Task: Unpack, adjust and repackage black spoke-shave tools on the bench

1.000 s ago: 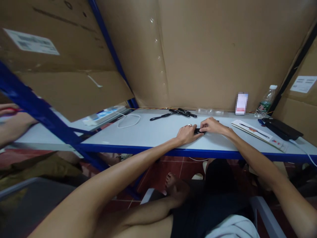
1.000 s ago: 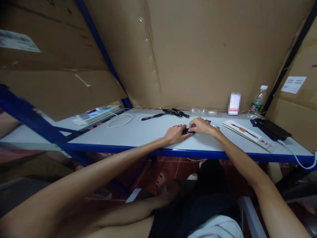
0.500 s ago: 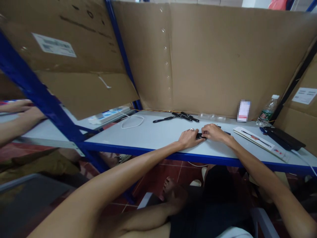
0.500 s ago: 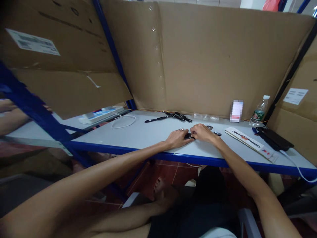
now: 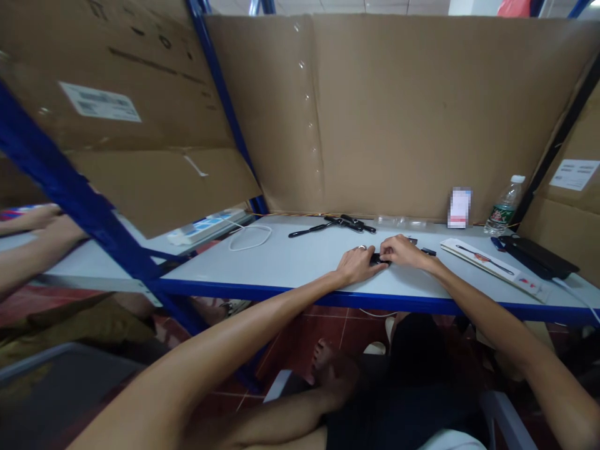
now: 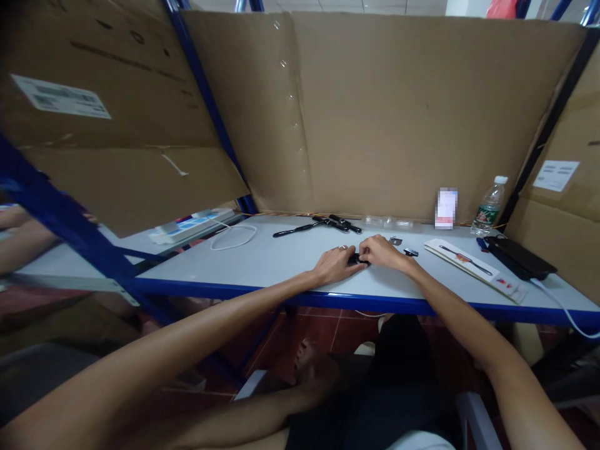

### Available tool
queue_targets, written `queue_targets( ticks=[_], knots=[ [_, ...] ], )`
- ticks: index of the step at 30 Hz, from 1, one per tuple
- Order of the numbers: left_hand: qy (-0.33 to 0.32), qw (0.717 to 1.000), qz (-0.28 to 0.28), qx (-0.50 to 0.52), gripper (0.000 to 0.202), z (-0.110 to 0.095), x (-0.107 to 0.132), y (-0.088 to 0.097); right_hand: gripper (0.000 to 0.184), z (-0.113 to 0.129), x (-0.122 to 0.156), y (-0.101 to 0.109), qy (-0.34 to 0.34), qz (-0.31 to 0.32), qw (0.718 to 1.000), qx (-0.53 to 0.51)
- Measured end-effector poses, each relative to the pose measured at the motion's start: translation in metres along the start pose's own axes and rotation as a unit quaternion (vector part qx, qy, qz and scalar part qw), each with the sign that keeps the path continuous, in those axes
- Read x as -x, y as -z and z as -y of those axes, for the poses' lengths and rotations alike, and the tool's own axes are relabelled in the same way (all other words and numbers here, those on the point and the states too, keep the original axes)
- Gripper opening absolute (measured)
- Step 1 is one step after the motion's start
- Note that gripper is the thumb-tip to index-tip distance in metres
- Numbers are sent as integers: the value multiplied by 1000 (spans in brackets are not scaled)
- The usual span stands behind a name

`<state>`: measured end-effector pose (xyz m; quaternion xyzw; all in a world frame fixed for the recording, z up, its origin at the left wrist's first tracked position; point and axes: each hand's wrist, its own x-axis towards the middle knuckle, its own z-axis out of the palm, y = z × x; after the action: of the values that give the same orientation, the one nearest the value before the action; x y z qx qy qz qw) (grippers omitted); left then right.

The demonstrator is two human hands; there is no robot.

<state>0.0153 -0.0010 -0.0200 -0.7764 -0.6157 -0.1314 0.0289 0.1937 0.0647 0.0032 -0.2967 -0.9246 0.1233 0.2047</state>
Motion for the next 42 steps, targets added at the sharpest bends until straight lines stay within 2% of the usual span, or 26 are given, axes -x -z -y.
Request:
queue_targets(
  ticks=[5,9,14,18,21,24,31,35,37,39,42],
  knots=[
    [-5,1000,0,-9,54,1,0,-2,11,3,0,1,-46,4,997,-58],
    [-10,1000,-5,-14,56,2,-1,-4,8,-3,-2,3,-105,28,980,-165],
    [-8,1000,-2,-7,55,3,-1,-4,23,-20,-4,8,-90,89,962,-242],
    [-7,1000,-5,-4,56,3,-2,-5,21,-22,-4,7,-92,84,966,-225],
    [-9,1000,-3,-4,56,3,-3,-5,11,-15,-3,4,-82,51,985,-144],
    [-10,1000,-2,-10,55,3,-2,-4,13,-6,-3,1,-69,4,996,-49],
    [-7,1000,4,-15,52,2,-1,-2,12,4,-3,-8,-81,-32,996,31],
    [-6,1000,2,-10,53,2,0,-2,23,1,-3,-4,-77,-32,996,29],
    [0,1000,3,-10,55,2,0,-2,24,-2,-2,3,-79,-33,996,-8],
    [8,1000,8,-10,58,2,-1,-2,18,-5,-1,12,-73,-6,994,-77],
    [9,1000,11,-10,61,2,-1,-1,26,-9,1,21,-54,67,984,-153]
  ],
)
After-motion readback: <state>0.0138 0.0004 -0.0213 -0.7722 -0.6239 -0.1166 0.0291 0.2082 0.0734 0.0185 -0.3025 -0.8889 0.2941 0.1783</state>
